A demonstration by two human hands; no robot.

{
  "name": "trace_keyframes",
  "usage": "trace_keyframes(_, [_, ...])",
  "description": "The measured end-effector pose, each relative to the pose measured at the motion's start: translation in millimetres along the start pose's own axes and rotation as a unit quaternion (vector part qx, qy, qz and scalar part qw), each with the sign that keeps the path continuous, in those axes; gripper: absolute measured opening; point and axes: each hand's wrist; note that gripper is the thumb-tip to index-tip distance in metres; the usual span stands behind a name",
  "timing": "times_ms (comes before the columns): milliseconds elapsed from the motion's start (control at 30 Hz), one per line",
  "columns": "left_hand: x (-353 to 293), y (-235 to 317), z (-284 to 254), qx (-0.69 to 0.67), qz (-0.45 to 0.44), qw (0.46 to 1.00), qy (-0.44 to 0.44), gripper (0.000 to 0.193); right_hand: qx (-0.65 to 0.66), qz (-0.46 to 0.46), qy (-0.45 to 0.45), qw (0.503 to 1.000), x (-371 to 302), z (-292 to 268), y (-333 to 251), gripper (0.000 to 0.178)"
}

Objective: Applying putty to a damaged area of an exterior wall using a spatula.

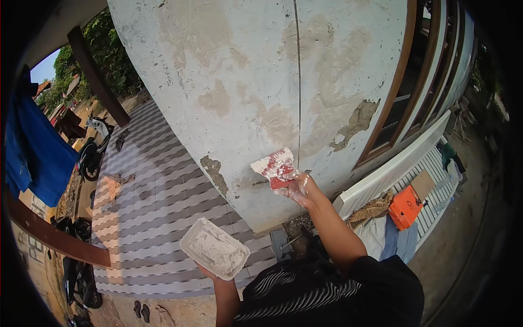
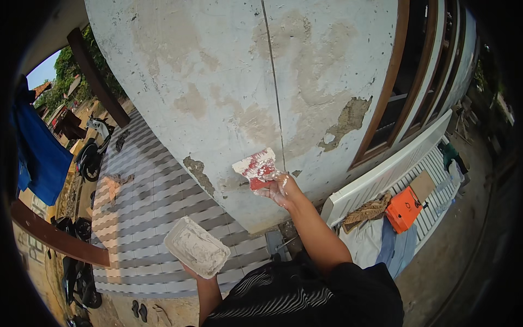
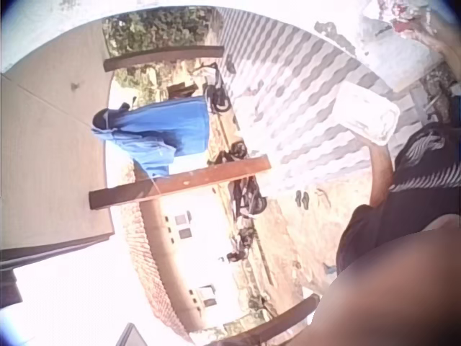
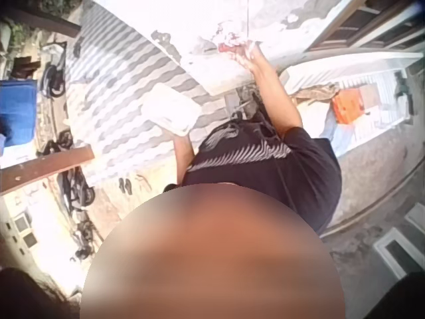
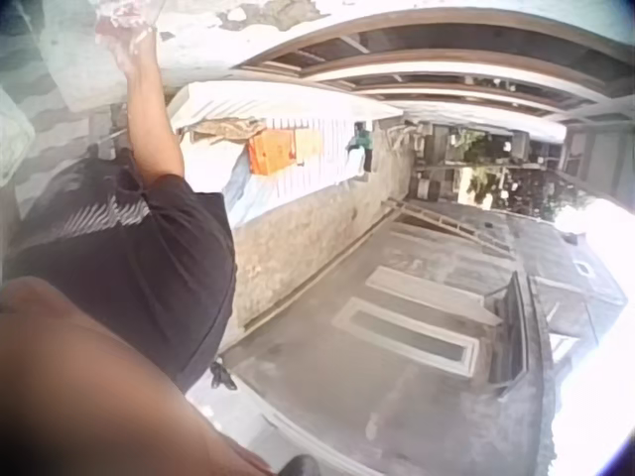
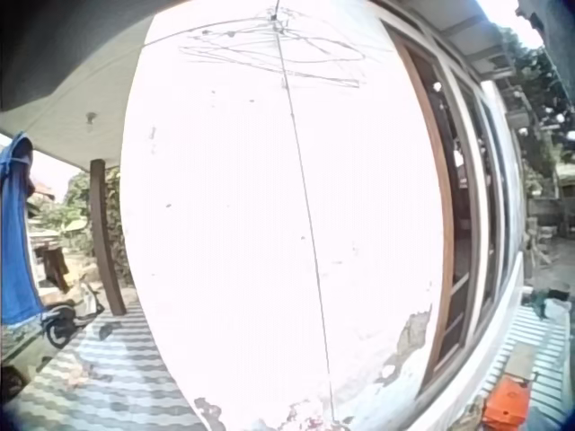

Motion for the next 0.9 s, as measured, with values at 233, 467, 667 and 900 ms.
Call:
trace_keyframes(233, [2.4,3.7,-5.2,0.021,-0.007,1.000,-0.021,0.063,0.116,0.114,0.162,0.973,22.2,-61.6,84.9,0.036])
trace_keyframes(467, [11.2,8.1,-5.4,0.020,-0.002,1.000,0.018,0.063,0.214,0.056,0.294,0.930,82.5,-70.9,74.2,0.027])
trace_keyframes(667, [14.3,14.8,-10.2,0.044,0.009,0.998,0.039,0.063,0.225,0.033,0.311,0.923,87.6,-63.6,57.5,0.023])
trace_keyframes(900, [20.5,11.0,-17.3,0.030,0.009,0.998,0.048,0.063,0.217,-0.019,0.244,0.945,64.1,-21.4,-4.1,0.025])
Point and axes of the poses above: each hand's wrist, its own x-axis towards the middle knuckle, its own z-axis out of the palm, y = z × x, and after that the axes turned 2 degrees about z, right-handed
